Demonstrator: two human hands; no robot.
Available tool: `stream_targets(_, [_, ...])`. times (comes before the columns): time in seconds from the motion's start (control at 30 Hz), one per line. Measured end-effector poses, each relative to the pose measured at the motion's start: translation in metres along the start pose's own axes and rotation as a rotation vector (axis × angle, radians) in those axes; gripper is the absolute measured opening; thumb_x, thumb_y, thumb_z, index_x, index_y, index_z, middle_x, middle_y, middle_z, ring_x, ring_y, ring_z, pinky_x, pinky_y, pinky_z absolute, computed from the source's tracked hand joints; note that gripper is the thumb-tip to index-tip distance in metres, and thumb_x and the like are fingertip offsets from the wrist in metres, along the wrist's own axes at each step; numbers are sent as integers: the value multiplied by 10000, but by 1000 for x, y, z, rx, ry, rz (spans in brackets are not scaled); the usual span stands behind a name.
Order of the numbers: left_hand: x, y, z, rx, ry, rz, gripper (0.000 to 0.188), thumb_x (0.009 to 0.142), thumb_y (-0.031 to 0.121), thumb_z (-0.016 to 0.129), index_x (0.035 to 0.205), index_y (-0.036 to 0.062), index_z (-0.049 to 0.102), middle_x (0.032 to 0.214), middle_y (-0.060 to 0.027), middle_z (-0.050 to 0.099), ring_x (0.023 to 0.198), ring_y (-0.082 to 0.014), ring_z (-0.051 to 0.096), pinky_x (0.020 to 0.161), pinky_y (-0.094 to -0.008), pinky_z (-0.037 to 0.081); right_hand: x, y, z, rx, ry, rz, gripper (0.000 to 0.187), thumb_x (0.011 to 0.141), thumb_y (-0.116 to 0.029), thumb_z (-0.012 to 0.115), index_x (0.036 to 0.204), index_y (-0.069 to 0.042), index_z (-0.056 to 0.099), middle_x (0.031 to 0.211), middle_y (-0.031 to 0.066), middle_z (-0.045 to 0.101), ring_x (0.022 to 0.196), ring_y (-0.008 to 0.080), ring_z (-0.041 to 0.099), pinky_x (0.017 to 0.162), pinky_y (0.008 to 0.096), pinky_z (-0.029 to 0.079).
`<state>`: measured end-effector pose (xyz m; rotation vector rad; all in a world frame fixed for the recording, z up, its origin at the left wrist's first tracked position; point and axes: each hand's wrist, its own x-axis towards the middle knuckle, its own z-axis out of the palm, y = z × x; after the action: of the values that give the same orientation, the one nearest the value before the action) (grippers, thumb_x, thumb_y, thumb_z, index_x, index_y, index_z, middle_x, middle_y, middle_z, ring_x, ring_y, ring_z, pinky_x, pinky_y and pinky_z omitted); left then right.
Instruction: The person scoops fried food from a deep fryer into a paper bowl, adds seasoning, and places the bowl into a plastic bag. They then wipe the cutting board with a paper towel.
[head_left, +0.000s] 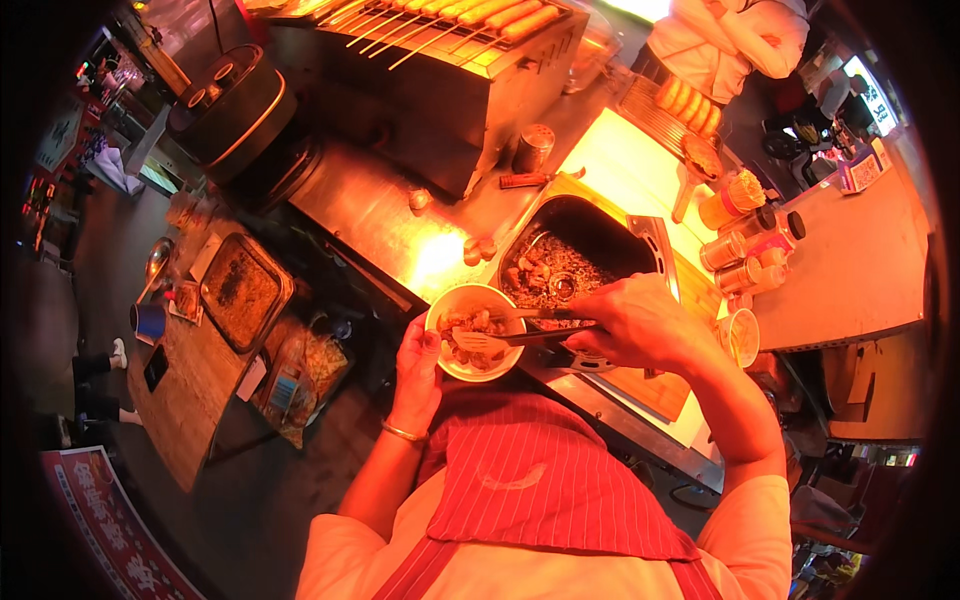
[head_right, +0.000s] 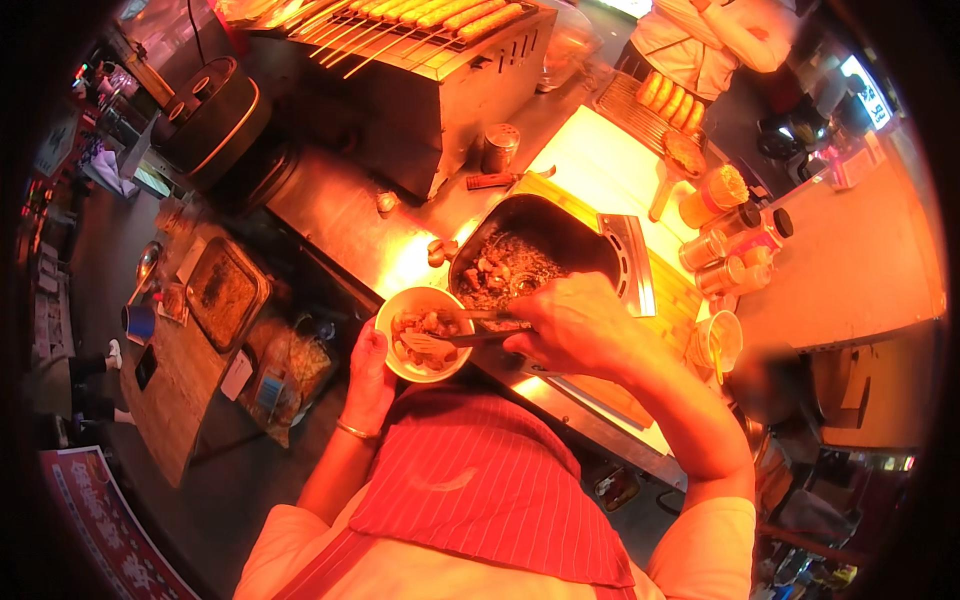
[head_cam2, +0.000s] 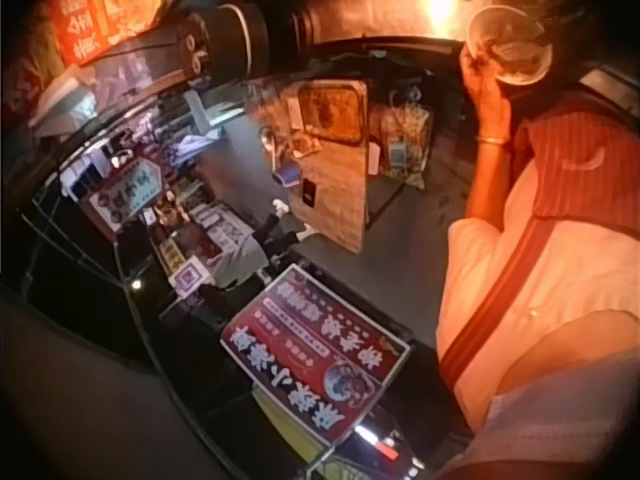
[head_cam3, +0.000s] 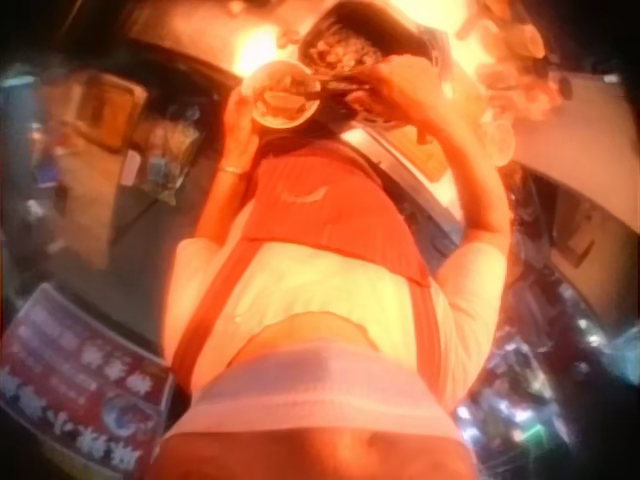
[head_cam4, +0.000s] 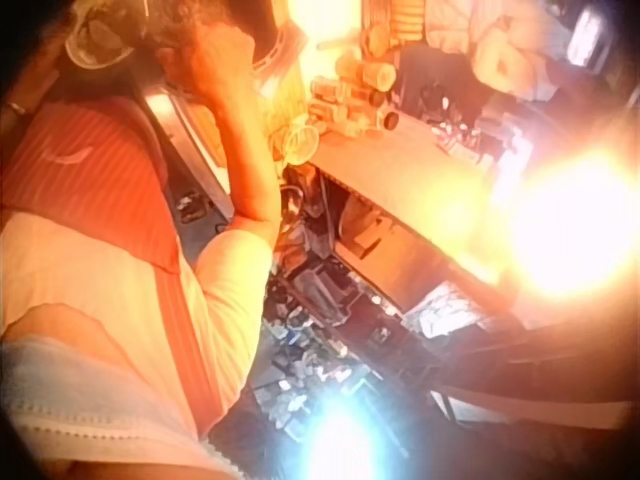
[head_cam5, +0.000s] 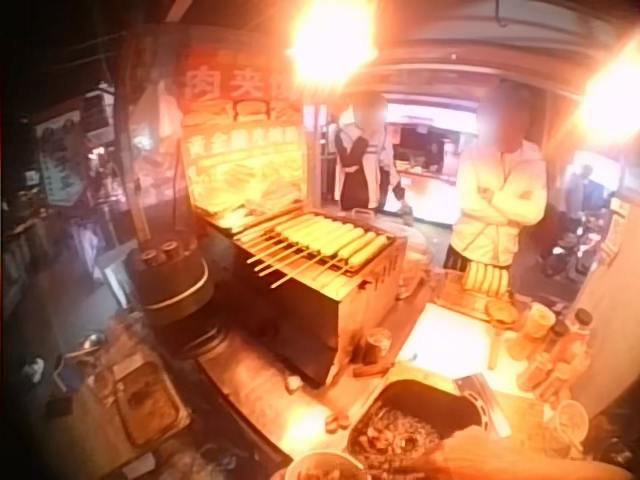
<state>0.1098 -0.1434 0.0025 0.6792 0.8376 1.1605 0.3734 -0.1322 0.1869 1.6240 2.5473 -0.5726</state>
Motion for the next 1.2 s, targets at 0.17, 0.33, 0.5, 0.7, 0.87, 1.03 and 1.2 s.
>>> stream_targets(0.17, [0, -3, -3, -18, -8, 19, 531, 896, 383, 622, 1242, 9, 473, 1188, -68, 557, 1101, -143, 519, 974, -291, 403, -13, 8, -25, -5, 145, 5, 297, 802, -386, 651, 896, -105, 648, 739, 141, 626, 714, 365, 608, 612, 469, 462])
stream_targets(0.33, [0, 2, 2, -49, 8, -9, 496, 913, 365, 602, 1234, 7, 480, 1181, -68, 559, 1089, -145, 531, 966, -290, 415, -16, 52, -41, 165, -25, 312, 373, 806, -342, 678, 1002, -24, 677, 696, 119, 638, 626, 204, 618, 598, 333, 472])
stream_targets(0.5, [4, 0, 1, -15, 2, -19, 442, 935, 332, 578, 1225, 11, 490, 1166, -65, 565, 1082, -140, 537, 960, -287, 420, -4, 124, 8, 341, -153, 414, 406, 822, -407, 627, 953, -29, 696, 679, 92, 658, 631, 190, 628, 591, 343, 485])
stream_targets(0.7, [4, 4, 1, -8, 11, -26, 410, 946, 301, 566, 1221, 7, 492, 1153, -64, 572, 1072, -136, 543, 947, -280, 429, 20, 128, 25, 488, -303, 494, 399, 836, -404, 640, 971, -34, 706, 692, 63, 661, 626, 136, 603, 571, 300, 476])
stream_targets(0.87, [5, 2, 0, -22, 5, -42, 404, 946, 297, 566, 1217, 6, 492, 1149, -65, 576, 1067, -137, 548, 945, -281, 433, 31, 125, 36, 577, -315, 482, 387, 839, -388, 662, 988, -33, 702, 693, 54, 656, 633, 126, 597, 589, 292, 483])
stream_targets(1.03, [5, 4, 2, -23, 19, -46, 404, 943, 302, 571, 1211, 8, 498, 1154, -69, 579, 1061, -137, 553, 940, -282, 437, 39, 113, 44, 579, -328, 441, 350, 838, -361, 675, 986, -45, 701, 701, 65, 664, 652, 137, 624, 599, 304, 499])
stream_targets(1.2, [5, 3, 2, -11, 15, -49, 413, 940, 312, 574, 1211, 9, 501, 1155, -70, 581, 1062, -138, 553, 942, -281, 434, 33, 111, 55, 578, -303, 314, 318, 842, -336, 674, 967, -44, 703, 674, 74, 658, 614, 127, 611, 575, 293, 489])
